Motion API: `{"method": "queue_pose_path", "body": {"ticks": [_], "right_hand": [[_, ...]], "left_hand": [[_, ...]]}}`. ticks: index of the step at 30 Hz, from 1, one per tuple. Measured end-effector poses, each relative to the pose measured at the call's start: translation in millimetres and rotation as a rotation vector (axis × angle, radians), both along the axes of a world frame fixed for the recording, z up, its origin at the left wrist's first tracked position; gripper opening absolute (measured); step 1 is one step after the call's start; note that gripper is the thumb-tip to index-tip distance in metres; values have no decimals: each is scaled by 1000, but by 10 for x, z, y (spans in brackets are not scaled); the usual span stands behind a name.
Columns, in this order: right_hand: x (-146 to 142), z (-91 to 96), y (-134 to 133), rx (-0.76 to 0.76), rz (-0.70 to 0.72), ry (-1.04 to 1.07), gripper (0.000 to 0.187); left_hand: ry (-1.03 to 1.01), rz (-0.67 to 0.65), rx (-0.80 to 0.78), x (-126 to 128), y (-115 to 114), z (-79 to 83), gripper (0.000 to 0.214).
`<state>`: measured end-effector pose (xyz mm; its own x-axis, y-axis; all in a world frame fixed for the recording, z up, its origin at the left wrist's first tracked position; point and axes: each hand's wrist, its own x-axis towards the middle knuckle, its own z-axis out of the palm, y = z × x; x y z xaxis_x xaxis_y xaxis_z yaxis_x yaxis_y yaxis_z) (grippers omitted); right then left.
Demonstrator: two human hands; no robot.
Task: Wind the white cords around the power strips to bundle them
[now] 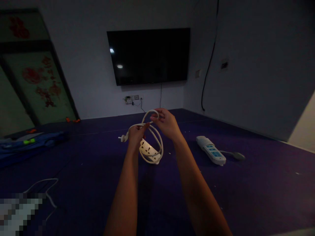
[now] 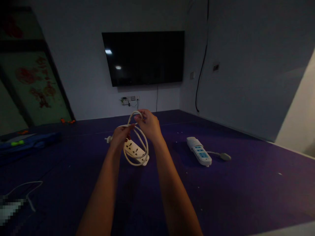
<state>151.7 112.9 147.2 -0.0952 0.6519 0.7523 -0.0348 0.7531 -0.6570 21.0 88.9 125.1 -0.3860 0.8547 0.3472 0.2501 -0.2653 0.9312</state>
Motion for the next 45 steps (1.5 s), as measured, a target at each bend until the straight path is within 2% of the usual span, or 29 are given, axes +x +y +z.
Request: {"method": "queue_pose_path", "body": {"ticks": [2,4,6,8,12,13,14,17,24,29,32,39,41,45], "right_hand": [[25,-43,26,-17,-17,-75,52],[47,-108,62,-59,-23,-163,79],[62,-167,96,-103,-59,-256,92],[64,-197,112,-138,-103,-378,78],[43,-166,88,-161,-69,-615,14],[37,-153,79,-152,-51,-632,4],[32,-143,71,-139,-38,-632,2],[31,-140,68,-117,36,-599,10],[83,-170,120,-146,165,-567,11],[136,-162,136,-178,188,-515,9],[163,-160,140,-181,190,-493,8],[190,-165,137,-192,255,-500,12],[170,-158,132,-174,265,-442,23],[97,-116,119,-123,272,-140,43]], "left_hand": [[0,24,29,-1,4,-10,42],[-40,53,67,-8,19,-17,42],[-93,78,102,-32,42,-24,42],[-114,102,119,-70,67,-28,43],[-121,142,98,-135,84,-28,44],[-129,147,83,-143,81,-26,43],[-140,146,64,-149,76,-23,42],[-181,109,16,-161,63,-11,39],[-158,54,-85,-179,29,7,40],[0,48,0,-230,73,-39,48],[91,110,12,-252,123,-64,52],[96,193,92,-177,57,-1,57],[104,205,101,-159,21,23,56],[116,186,86,-142,9,19,54]]}}
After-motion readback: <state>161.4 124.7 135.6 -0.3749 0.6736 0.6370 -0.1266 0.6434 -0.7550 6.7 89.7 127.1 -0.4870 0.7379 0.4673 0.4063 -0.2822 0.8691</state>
